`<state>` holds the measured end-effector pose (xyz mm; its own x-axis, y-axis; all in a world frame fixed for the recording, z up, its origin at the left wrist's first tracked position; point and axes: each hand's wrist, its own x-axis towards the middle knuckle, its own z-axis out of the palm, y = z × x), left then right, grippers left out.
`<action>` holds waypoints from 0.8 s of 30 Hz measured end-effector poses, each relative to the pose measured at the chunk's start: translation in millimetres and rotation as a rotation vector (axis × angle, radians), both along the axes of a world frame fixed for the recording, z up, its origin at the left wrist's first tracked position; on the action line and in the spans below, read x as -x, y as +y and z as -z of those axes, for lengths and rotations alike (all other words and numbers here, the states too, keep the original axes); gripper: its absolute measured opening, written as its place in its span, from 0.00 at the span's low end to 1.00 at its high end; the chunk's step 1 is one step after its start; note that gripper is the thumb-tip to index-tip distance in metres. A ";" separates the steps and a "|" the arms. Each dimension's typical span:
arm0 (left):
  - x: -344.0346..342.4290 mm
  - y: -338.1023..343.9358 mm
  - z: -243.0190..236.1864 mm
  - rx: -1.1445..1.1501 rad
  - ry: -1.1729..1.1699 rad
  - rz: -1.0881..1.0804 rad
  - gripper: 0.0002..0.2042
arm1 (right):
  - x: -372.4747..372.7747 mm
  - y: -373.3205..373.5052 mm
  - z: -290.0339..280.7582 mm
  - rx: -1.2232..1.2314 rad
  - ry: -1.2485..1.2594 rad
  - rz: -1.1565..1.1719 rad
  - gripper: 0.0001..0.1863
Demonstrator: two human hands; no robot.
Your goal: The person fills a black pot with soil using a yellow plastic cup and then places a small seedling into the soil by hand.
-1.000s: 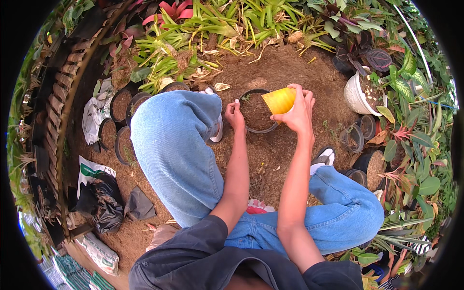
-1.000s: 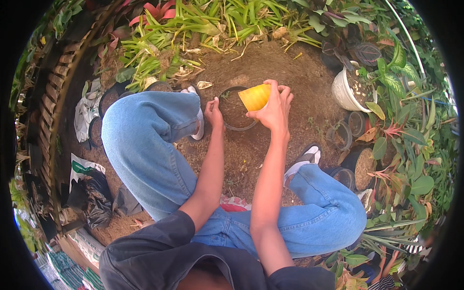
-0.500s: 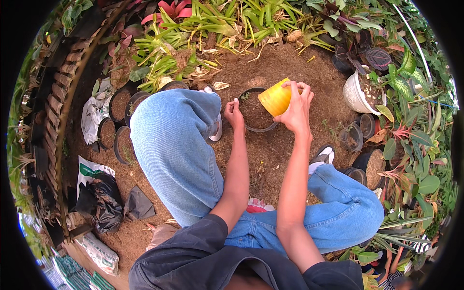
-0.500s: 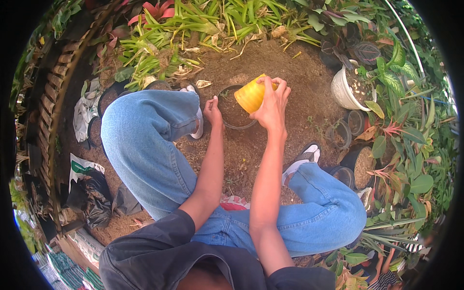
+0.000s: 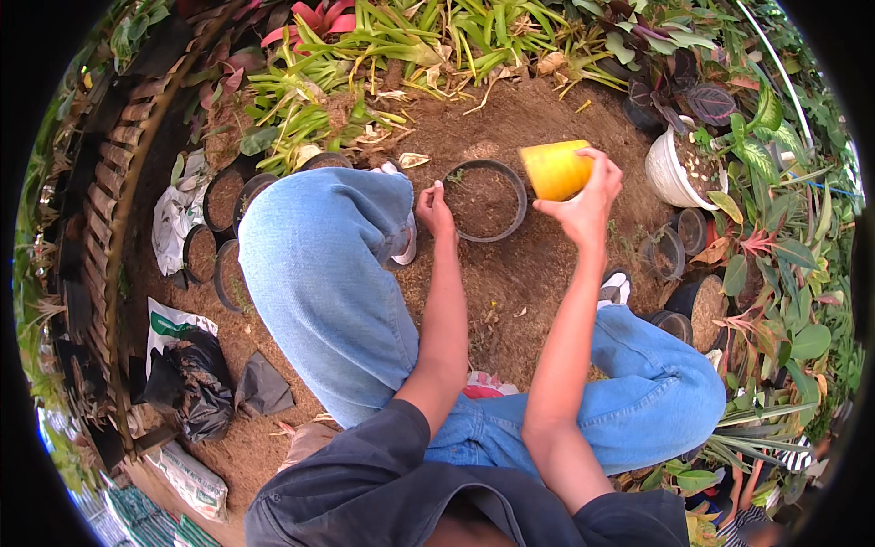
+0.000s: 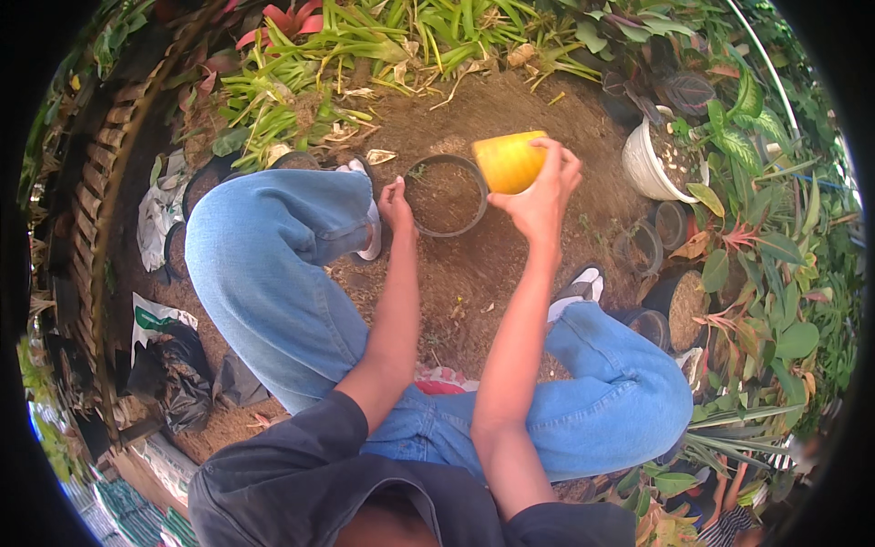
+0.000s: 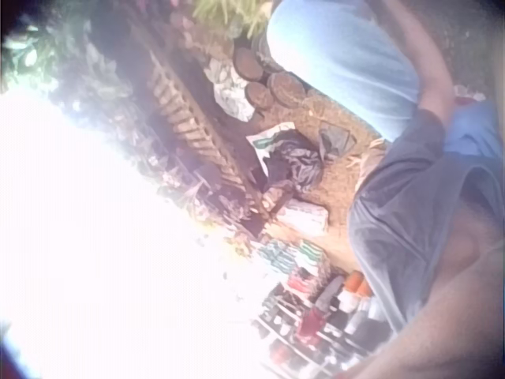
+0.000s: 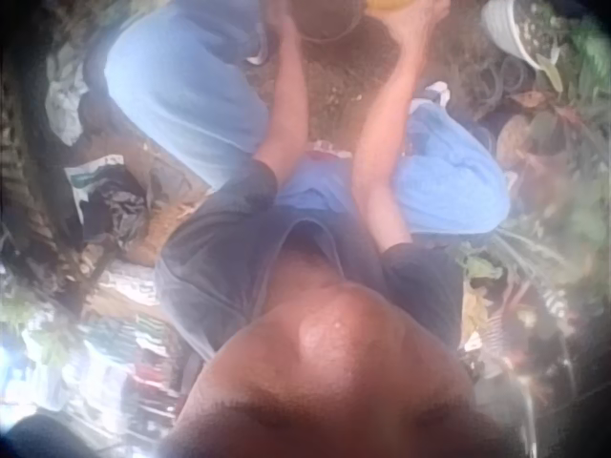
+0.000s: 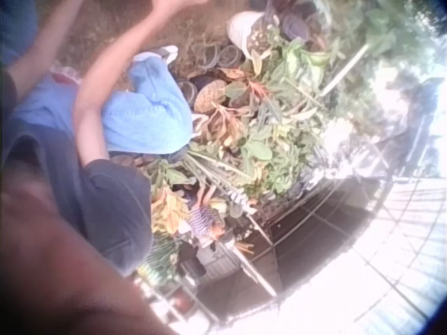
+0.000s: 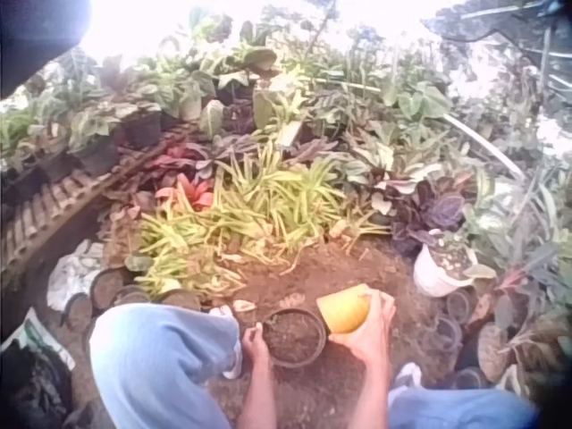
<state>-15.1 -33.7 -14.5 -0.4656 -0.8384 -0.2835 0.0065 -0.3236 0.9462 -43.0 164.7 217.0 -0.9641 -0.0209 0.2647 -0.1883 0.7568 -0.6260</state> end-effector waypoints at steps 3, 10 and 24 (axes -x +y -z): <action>-3.5 0.8 7.8 0.045 0.001 0.023 0.14 | 9.8 38.0 20.3 0.087 -0.016 0.191 0.52; -6.3 6.1 7.4 0.015 0.046 0.057 0.11 | -2.0 99.0 97.3 -0.055 -0.606 0.709 0.55; -11.2 -9.9 5.5 -0.318 0.140 0.212 0.17 | -16.3 68.8 150.3 -0.118 -0.226 0.423 0.39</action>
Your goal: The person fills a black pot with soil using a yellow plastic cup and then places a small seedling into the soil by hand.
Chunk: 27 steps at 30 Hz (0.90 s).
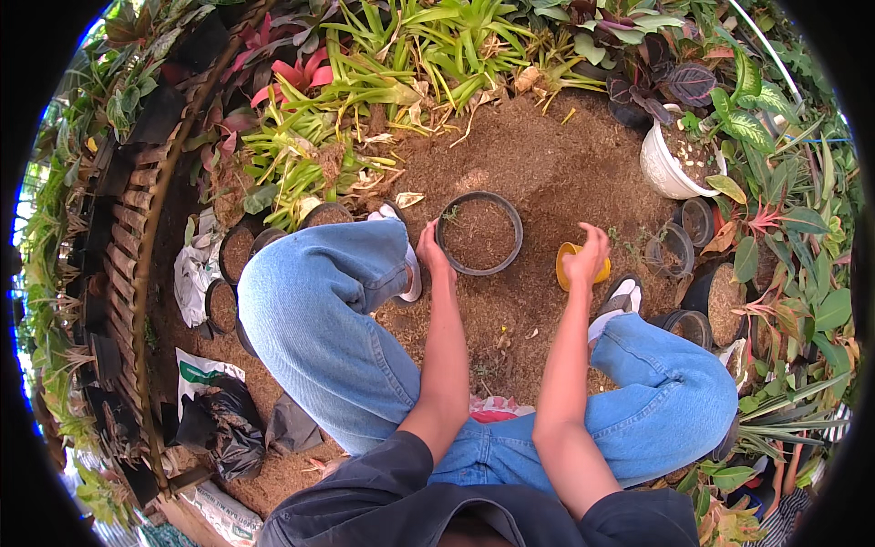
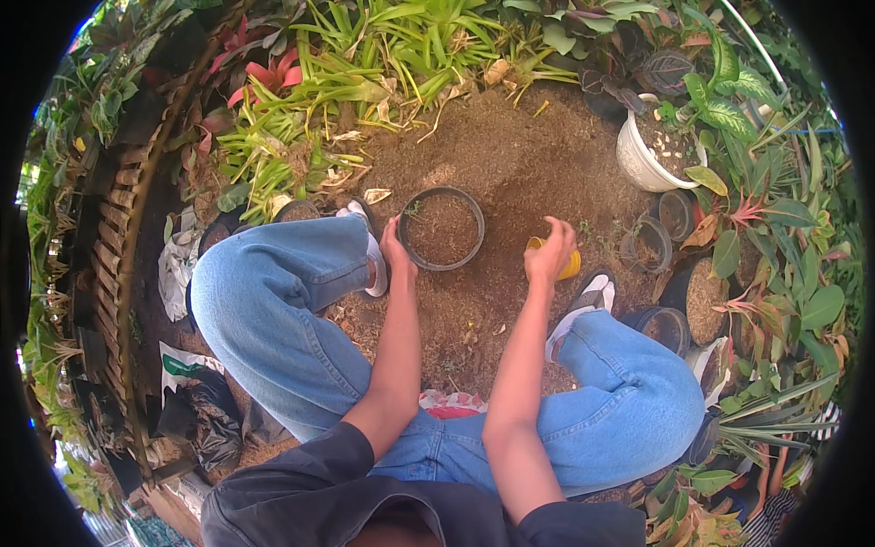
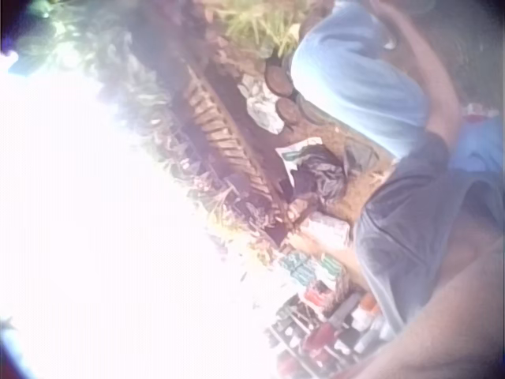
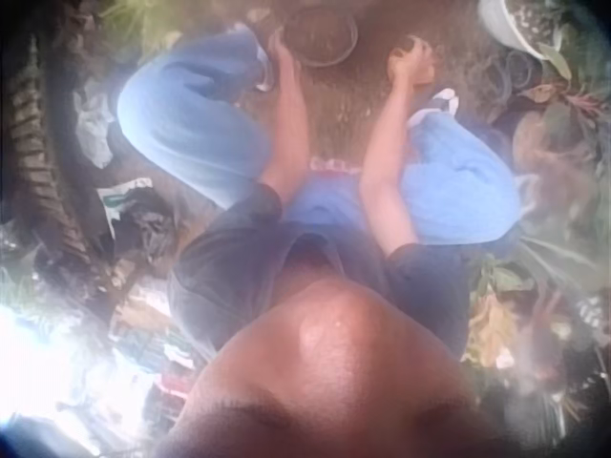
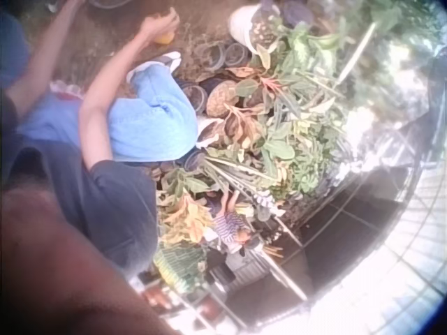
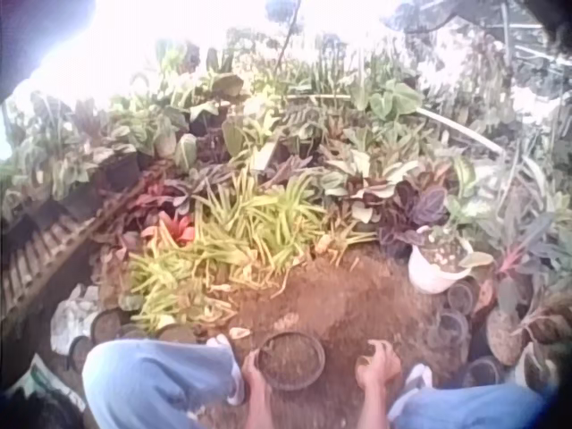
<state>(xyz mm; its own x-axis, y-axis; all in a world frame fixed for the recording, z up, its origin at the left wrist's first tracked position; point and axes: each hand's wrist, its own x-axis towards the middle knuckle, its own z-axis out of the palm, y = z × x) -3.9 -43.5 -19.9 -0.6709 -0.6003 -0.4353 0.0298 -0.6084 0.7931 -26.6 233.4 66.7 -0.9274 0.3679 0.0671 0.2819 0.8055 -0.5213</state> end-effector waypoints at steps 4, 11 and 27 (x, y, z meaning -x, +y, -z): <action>-4.2 5.7 0.9 -0.105 0.020 0.030 0.21 | 1.5 -24.0 5.5 0.394 -0.107 -0.336 0.44; -2.9 12.7 1.5 -0.292 -0.051 0.069 0.26 | -26.8 -80.5 17.6 0.523 -0.056 -0.473 0.65; 30.3 19.5 -134.1 -0.181 0.236 0.172 0.28 | 6.1 -75.3 -91.3 0.535 0.179 -0.593 0.64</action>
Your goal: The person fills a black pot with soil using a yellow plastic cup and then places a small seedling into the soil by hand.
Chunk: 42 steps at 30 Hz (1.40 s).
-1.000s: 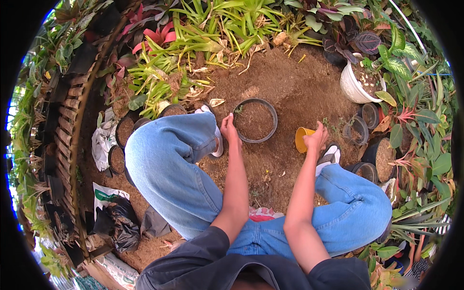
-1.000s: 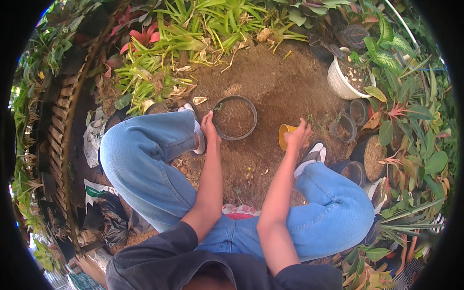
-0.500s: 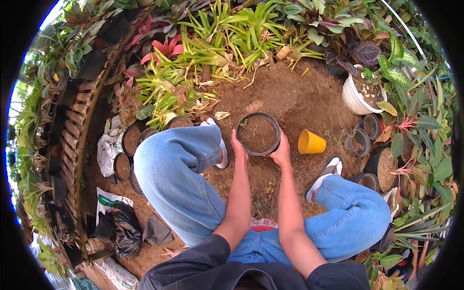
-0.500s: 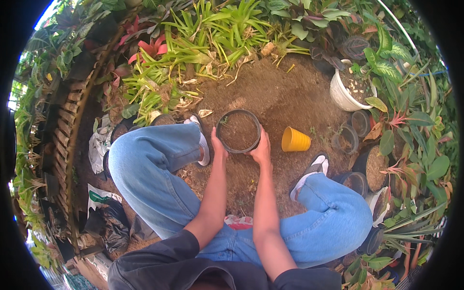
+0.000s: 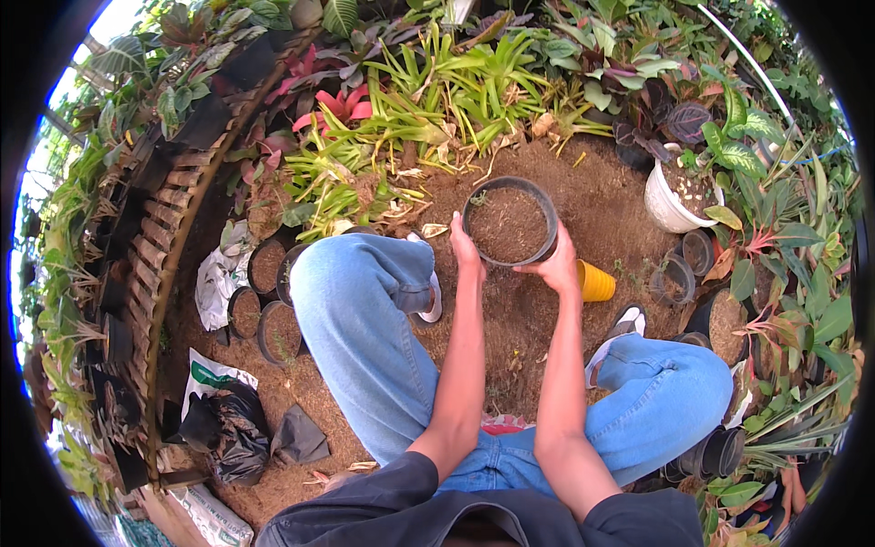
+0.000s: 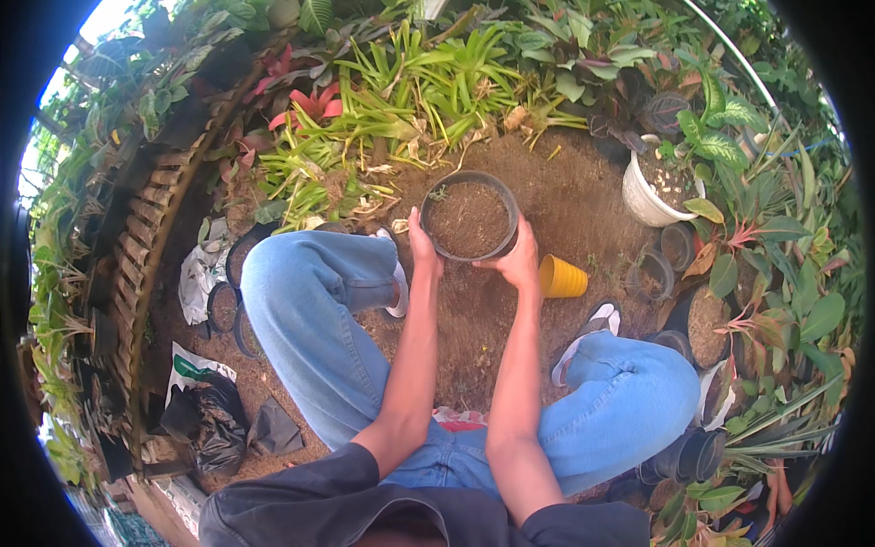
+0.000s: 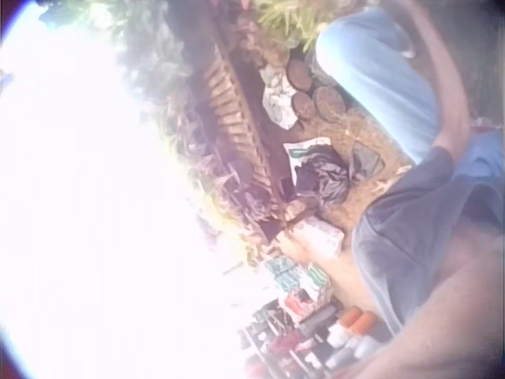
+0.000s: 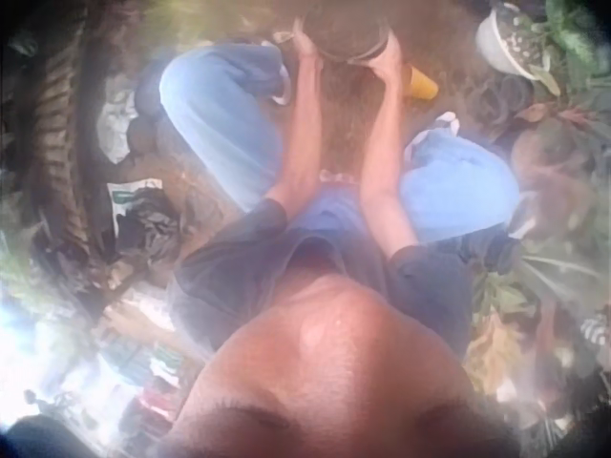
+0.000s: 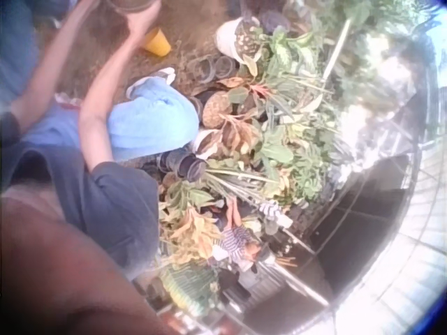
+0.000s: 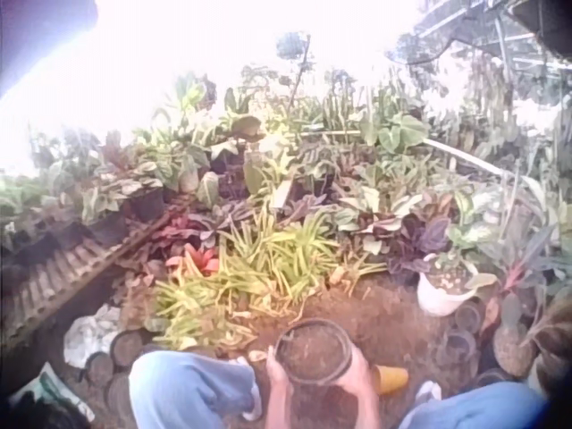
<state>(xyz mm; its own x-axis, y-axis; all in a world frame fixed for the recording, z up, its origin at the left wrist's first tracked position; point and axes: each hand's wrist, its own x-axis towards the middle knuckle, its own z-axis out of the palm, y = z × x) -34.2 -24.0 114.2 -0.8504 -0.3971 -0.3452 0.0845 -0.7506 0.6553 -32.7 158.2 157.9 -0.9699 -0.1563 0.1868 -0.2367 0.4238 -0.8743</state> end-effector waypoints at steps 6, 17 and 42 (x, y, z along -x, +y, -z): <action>1.5 -3.7 -124.0 0.165 0.172 0.036 0.32 | 8.6 0.3 -101.0 0.080 0.226 -0.087 0.56; -67.4 -89.2 -316.5 0.403 0.423 -0.154 0.32 | -41.1 -73.4 -292.1 0.054 0.452 -0.298 0.42; -399.0 -311.6 -129.9 0.522 -0.029 -0.913 0.27 | -235.4 -383.9 -140.5 -0.076 -0.007 -0.937 0.47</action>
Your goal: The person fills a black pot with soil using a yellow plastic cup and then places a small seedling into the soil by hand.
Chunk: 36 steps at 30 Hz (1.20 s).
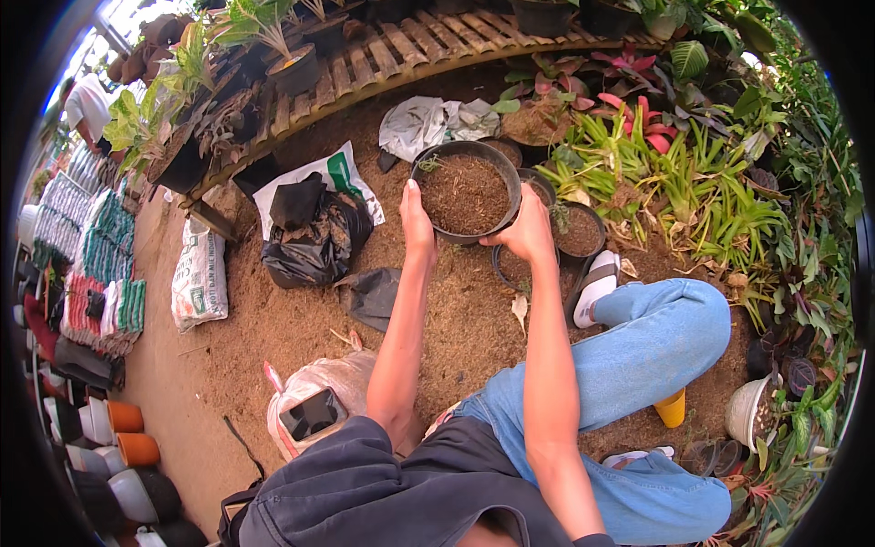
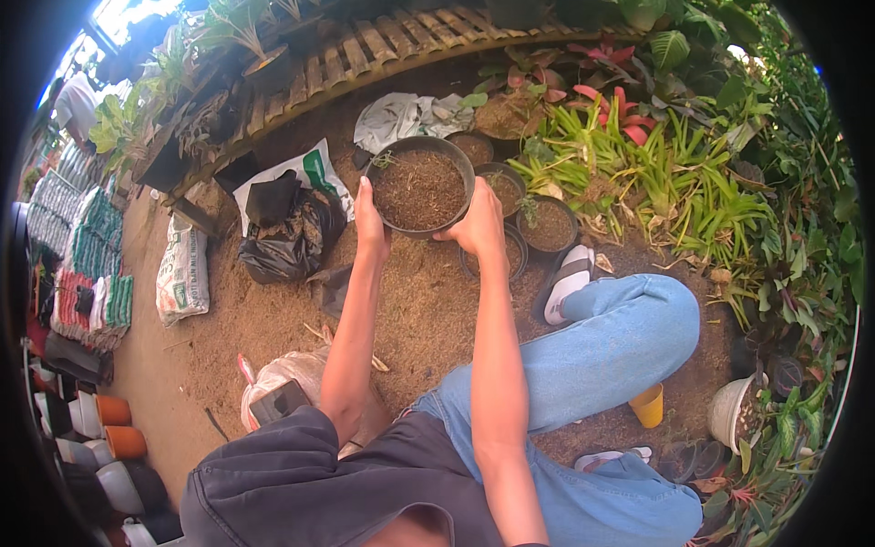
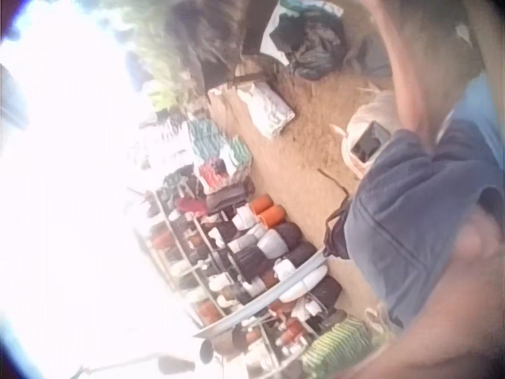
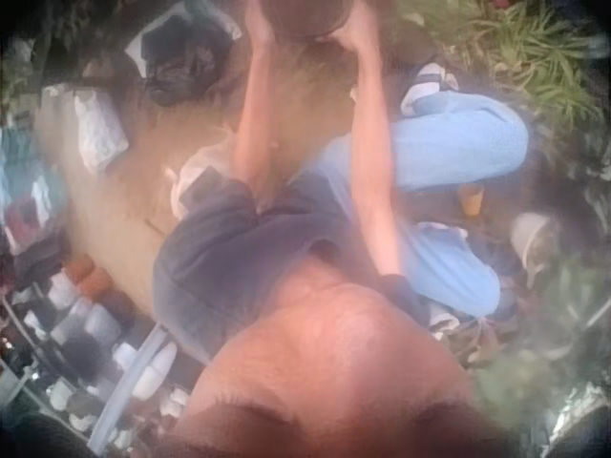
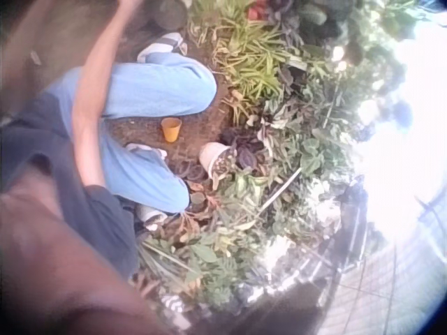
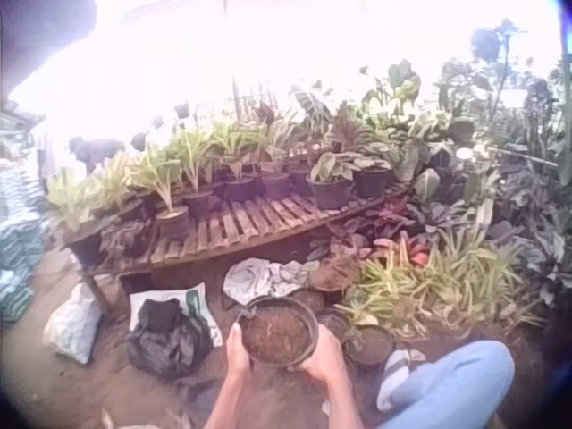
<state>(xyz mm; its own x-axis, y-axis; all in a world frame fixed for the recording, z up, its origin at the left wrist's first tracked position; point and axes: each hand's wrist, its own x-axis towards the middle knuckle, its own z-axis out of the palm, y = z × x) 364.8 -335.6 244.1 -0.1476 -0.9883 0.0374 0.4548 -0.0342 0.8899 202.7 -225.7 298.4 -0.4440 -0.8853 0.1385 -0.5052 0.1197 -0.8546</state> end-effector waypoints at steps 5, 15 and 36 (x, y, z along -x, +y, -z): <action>-30.2 9.1 53.3 0.054 -0.384 -0.155 0.25 | -20.9 -9.4 54.1 -0.034 0.037 0.041 0.51; -88.7 2.9 69.9 -0.015 -1.067 -0.458 0.19 | -62.8 -65.0 115.0 -0.030 -0.106 -0.150 0.54; -84.3 -143.7 151.6 -0.346 -0.958 -0.793 0.17 | -108.8 -202.4 157.0 -0.495 -0.716 -0.391 0.55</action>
<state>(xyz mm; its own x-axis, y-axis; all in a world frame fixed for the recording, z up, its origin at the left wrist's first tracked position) 449.1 -479.3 92.5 0.6552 -0.7548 -0.0305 -0.3543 -0.3427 0.8701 311.5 -428.1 141.4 0.0615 -0.8744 -0.4814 0.0379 0.4840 -0.8743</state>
